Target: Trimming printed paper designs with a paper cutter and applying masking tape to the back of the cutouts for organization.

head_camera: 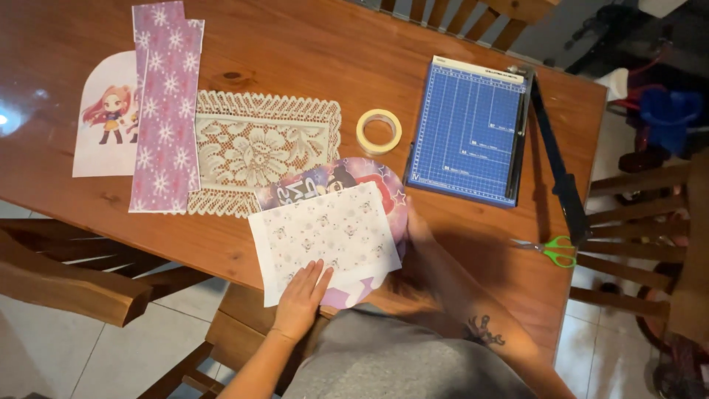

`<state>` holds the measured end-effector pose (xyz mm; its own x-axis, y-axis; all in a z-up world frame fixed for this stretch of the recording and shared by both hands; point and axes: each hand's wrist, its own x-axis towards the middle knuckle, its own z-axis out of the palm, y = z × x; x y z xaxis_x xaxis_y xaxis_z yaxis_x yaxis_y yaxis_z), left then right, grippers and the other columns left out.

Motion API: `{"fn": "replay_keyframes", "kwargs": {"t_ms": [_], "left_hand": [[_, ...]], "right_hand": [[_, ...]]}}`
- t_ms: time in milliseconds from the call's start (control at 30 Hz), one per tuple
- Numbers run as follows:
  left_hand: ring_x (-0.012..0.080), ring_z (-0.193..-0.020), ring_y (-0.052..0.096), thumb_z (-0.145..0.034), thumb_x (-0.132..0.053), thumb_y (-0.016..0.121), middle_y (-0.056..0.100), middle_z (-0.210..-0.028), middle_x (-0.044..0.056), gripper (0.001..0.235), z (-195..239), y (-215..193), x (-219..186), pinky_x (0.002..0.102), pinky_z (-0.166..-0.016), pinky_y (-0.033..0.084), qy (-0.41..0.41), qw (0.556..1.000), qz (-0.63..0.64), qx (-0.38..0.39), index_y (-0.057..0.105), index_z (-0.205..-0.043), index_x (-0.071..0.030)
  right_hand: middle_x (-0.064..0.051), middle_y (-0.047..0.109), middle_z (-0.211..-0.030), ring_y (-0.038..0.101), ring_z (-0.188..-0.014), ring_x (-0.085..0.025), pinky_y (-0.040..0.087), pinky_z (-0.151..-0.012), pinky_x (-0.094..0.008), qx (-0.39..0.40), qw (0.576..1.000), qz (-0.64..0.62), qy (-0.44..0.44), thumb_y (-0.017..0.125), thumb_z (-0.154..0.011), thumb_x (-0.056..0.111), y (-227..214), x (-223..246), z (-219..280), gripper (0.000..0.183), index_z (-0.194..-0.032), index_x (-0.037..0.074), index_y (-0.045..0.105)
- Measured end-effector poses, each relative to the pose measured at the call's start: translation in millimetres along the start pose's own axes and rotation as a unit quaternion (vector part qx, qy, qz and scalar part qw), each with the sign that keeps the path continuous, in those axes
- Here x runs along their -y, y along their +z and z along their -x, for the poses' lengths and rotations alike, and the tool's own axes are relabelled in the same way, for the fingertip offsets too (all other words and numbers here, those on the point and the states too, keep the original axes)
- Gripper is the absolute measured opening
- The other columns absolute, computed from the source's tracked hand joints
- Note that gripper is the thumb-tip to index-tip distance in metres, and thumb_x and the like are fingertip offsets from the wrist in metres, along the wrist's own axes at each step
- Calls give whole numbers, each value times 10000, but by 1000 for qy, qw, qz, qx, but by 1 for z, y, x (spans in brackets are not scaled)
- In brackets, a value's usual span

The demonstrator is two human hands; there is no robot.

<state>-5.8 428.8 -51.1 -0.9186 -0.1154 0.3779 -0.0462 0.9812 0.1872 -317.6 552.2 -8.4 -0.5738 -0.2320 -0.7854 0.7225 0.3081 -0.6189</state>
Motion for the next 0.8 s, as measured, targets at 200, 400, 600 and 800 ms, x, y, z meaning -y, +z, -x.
{"fn": "replay_keyframes", "kwargs": {"t_ms": [200,400,600,800], "left_hand": [[438,-1474,386,-901,50,613,366,-1624,162,749,5,-14,-3,600,-1194,359,19,996,41,74,393,-1565,-218],[372,-1473,403,-875,-19,604,403,-1614,139,753,7,-12,-4,573,-1226,275,-39,996,-10,75,374,-1576,-166],[405,-1462,406,-731,56,688,430,-1592,157,946,-3,-9,-1,644,-1206,264,-76,995,-49,52,355,-1580,-192],[286,-1439,453,-947,-150,579,494,-1566,45,558,8,-16,-5,577,-1192,300,-49,999,-13,-11,526,-1483,-294]], "right_hand": [[-143,779,-1074,750,-928,-261,599,-819,-336,101,993,-8,-64,665,-955,374,-5,-1,-22,380,-1107,33,738],[-66,782,-1066,747,-939,-214,570,-819,-315,101,966,204,-124,712,-863,153,-6,0,-12,233,-1078,69,749],[-112,782,-1096,754,-938,-232,600,-818,-331,162,975,112,-106,714,-908,276,-10,-13,-30,337,-1140,33,745],[-171,627,-1404,542,-1352,-356,383,-1173,-501,34,933,276,-229,452,-1067,546,-4,11,41,565,-1433,147,614]]}}
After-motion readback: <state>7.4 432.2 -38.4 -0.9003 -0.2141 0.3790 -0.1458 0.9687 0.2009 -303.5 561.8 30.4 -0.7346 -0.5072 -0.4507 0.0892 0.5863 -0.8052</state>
